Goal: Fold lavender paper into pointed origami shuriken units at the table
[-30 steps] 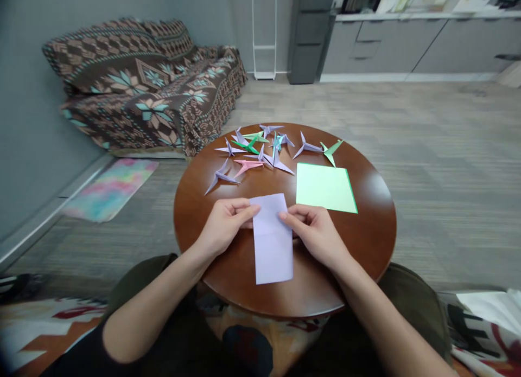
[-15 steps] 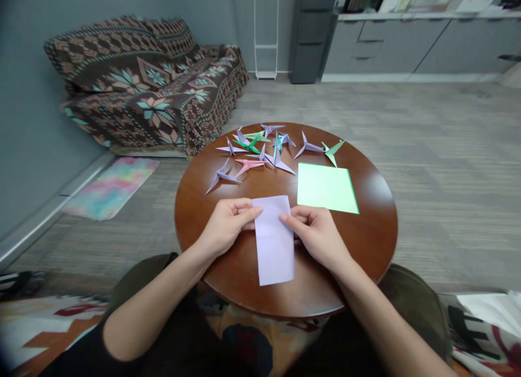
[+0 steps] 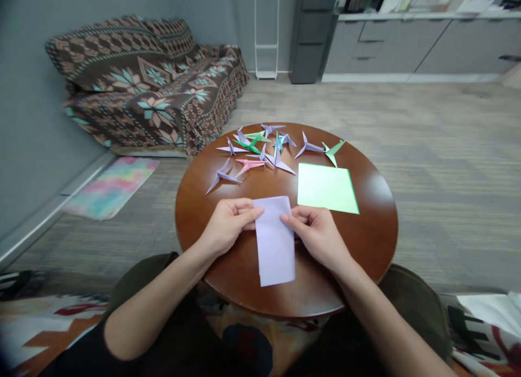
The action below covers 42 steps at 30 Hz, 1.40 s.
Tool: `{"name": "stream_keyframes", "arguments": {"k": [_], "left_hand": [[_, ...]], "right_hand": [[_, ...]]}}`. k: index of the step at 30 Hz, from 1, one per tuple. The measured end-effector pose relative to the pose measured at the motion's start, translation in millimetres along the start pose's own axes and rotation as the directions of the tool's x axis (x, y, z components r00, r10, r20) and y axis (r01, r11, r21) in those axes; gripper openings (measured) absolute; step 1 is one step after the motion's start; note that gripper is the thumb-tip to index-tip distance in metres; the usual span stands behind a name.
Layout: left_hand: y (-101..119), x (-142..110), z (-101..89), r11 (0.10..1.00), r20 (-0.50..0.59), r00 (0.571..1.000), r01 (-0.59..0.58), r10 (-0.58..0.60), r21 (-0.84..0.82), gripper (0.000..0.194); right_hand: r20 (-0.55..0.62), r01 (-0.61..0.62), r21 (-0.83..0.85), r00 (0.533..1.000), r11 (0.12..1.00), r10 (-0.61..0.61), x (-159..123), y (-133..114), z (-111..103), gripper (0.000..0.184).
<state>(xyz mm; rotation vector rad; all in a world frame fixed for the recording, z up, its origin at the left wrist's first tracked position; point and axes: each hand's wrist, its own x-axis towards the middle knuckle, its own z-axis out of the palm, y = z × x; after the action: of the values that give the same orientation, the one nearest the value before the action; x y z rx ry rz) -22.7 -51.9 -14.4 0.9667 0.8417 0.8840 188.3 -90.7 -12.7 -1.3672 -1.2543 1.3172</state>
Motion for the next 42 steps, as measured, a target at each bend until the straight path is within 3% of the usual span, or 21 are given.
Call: {"name": "stream_keyframes", "arguments": {"k": [14, 18, 21, 23, 24, 26, 28, 31, 34, 38, 42], "left_hand": [[-1, 0, -0.8, 0.999, -0.020, 1.000, -0.011, 0.012, 0.052, 0.035], [-3, 3, -3.3, 0.998, -0.042, 0.998, -0.051, 0.053, 0.046, 0.033], [-6, 4, -6.3, 0.975, -0.059, 0.991, -0.104, 0.117, 0.198, 0.028], [-6, 4, -7.3, 0.883, -0.068, 0.977, -0.151, 0.202, 0.445, 0.022], [-5, 3, -7.3, 0.796, -0.076, 0.959, -0.181, 0.274, 0.578, 0.020], [-1, 0, -7.1, 0.579, -0.064, 0.890, -0.237, 0.451, 0.780, 0.027], [3, -3, -7.0, 0.383, 0.029, 0.820, -0.297, 0.571, 0.875, 0.026], [4, -4, -7.9, 0.212, 0.276, 0.834, -0.414, 0.478, 0.885, 0.016], [1, -5, -8.0, 0.090, 0.421, 0.859, -0.462, 0.292, 0.882, 0.030], [-2, -7, -5.9, -0.044, 0.421, 0.876, -0.423, 0.235, 0.905, 0.039], [-1, -8, -5.5, -0.076, 0.397, 0.885, -0.391, 0.243, 0.917, 0.053]], "right_hand": [[-0.019, 0.011, -0.021, 1.000, 1.000, -0.012, 0, 1, 0, 0.040], [0.051, -0.034, 0.050, 0.998, 0.998, 0.031, -1, 0, 2, 0.034], [0.090, -0.066, 0.060, 0.994, 0.996, 0.061, -1, 1, 5, 0.037], [0.067, -0.074, 0.020, 0.995, 0.997, 0.072, -1, 1, 6, 0.039], [0.052, -0.075, -0.004, 0.996, 0.997, 0.076, 0, 1, 6, 0.040], [0.023, -0.078, -0.057, 0.997, 0.995, 0.080, 1, 1, 4, 0.042], [-0.008, -0.073, -0.116, 0.997, 0.991, 0.073, 2, 0, 2, 0.046], [-0.049, -0.040, -0.200, 0.998, 0.979, 0.030, 4, 2, 0, 0.058], [-0.070, -0.006, -0.287, 0.997, 0.958, -0.014, 7, 4, -1, 0.063], [-0.076, 0.031, -0.385, 0.995, 0.922, -0.065, 9, 6, -2, 0.060], [-0.024, 0.052, -0.441, 0.997, 0.896, -0.070, 9, 5, -8, 0.056]]}}
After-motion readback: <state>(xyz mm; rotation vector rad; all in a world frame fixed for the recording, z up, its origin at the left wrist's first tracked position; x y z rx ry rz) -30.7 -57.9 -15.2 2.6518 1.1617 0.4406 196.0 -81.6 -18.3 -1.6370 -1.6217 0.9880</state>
